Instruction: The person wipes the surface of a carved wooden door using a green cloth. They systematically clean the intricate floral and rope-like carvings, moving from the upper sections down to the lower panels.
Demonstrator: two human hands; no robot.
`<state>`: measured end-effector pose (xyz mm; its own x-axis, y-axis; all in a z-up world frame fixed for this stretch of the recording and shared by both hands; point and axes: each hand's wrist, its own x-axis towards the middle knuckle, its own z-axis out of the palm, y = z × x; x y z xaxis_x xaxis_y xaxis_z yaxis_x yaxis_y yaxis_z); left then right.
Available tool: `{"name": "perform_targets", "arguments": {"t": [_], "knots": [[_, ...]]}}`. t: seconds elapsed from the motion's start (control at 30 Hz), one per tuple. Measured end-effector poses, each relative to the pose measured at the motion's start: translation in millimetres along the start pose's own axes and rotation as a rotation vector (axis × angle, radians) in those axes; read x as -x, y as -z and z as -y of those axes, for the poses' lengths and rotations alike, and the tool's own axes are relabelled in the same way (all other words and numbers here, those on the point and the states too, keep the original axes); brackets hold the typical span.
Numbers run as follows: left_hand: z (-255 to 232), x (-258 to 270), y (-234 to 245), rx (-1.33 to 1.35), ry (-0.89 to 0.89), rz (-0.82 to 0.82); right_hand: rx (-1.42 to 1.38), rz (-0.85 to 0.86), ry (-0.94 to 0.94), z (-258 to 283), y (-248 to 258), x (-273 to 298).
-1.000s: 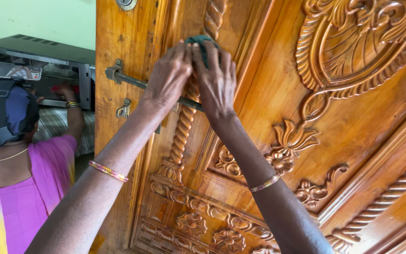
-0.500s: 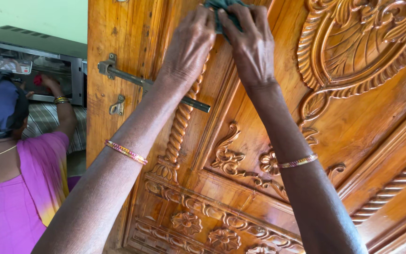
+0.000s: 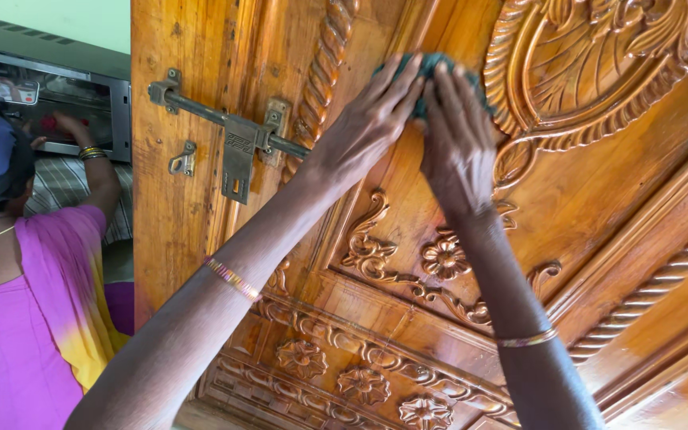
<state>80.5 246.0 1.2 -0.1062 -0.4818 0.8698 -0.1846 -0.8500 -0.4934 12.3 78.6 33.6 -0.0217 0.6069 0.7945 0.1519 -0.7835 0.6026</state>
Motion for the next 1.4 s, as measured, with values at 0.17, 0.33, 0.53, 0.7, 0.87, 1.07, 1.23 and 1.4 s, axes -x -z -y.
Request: {"name": "perform_targets", "arguments": {"t": [0.17,0.33,0.53,0.7,0.87,1.07,1.23,1.4], "knots": [[-8.7,25.3,-11.3,0.245,0.067,-0.072,0.002,-0.001,-0.056,21.9,-9.0,37.0],[-6.0,-15.7,-28.5,0.582,0.272,-0.128,0.109,-0.067,-0.026,-13.3,-15.4,-2.3],[-32.7,-23.3,-16.6,0.318,0.268,-0.146,0.057,-0.021,-0.116,2.9,15.7,12.2],[-47.5,13.0,7.7,0.333,0.233,-0.2,-0.011,-0.019,-0.17,37.3,30.9,31.2],[-60.6,36.2,29.0,0.197,0.193,-0.183,-0.053,0.023,-0.256,64.7,33.4,53.0],[-71.6,60.8,37.5,0.143,0.169,-0.133,-0.076,0.064,-0.271,82.1,34.3,70.2],[-80.4,82.8,36.5,0.183,0.181,-0.137,-0.059,0.1,-0.303,99.9,32.4,83.8],[-89.2,94.5,30.0,0.265,0.214,-0.143,-0.111,0.072,-0.382,112.5,27.7,91.0]]}}
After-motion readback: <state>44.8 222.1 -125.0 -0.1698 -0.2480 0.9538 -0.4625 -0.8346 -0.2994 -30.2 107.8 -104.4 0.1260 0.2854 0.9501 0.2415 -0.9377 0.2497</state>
